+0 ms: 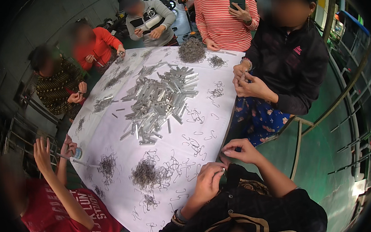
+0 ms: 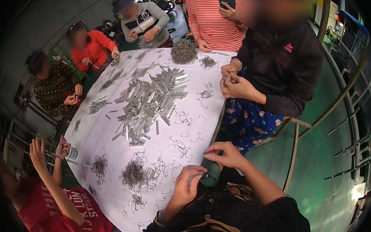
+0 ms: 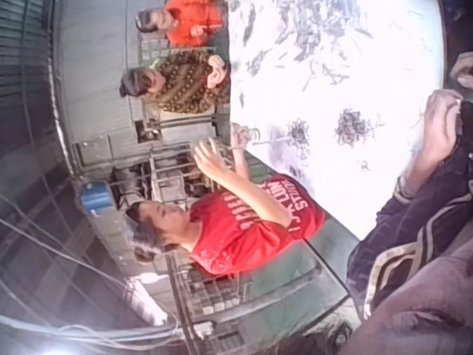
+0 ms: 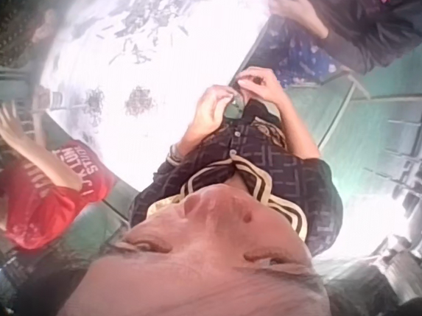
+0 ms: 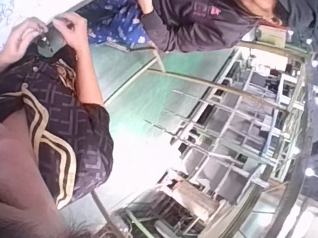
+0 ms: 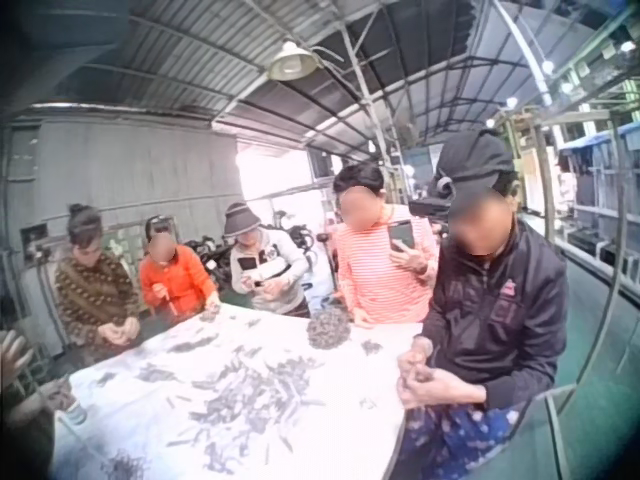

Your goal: The person sits at a table in a workshop and assembles small metal components by hand. They pick up cylindrical metal pieces and wire-like parts, fit them together, and place the finished assemblies onto a vertical rack. Other workers are present at the same table performing similar assembly tasks.

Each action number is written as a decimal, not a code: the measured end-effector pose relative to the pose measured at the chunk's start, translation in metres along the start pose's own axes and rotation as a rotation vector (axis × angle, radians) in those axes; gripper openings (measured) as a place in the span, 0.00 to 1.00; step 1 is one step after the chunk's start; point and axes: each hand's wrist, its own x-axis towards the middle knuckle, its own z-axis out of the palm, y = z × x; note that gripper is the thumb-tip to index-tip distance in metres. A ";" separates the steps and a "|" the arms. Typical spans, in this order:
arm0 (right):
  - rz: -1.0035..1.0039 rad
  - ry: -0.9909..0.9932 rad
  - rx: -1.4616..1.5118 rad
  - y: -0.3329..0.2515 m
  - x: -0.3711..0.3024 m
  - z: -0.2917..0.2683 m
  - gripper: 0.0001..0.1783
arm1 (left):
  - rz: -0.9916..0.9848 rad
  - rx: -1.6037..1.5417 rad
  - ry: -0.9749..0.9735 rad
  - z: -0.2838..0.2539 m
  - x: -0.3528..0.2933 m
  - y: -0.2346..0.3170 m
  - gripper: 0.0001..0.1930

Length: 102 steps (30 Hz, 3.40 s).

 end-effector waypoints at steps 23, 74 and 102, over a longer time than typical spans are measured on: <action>0.090 0.041 -0.811 0.068 0.251 0.129 0.15 | -0.035 -0.011 0.010 -0.016 -0.011 -0.012 0.07; 0.169 0.101 0.498 -0.035 -0.012 0.024 0.06 | -0.150 0.172 0.091 0.022 -0.011 -0.016 0.05; -0.168 0.351 -0.157 -0.036 -0.034 0.030 0.07 | -0.684 1.019 0.126 -0.071 0.047 -0.194 0.23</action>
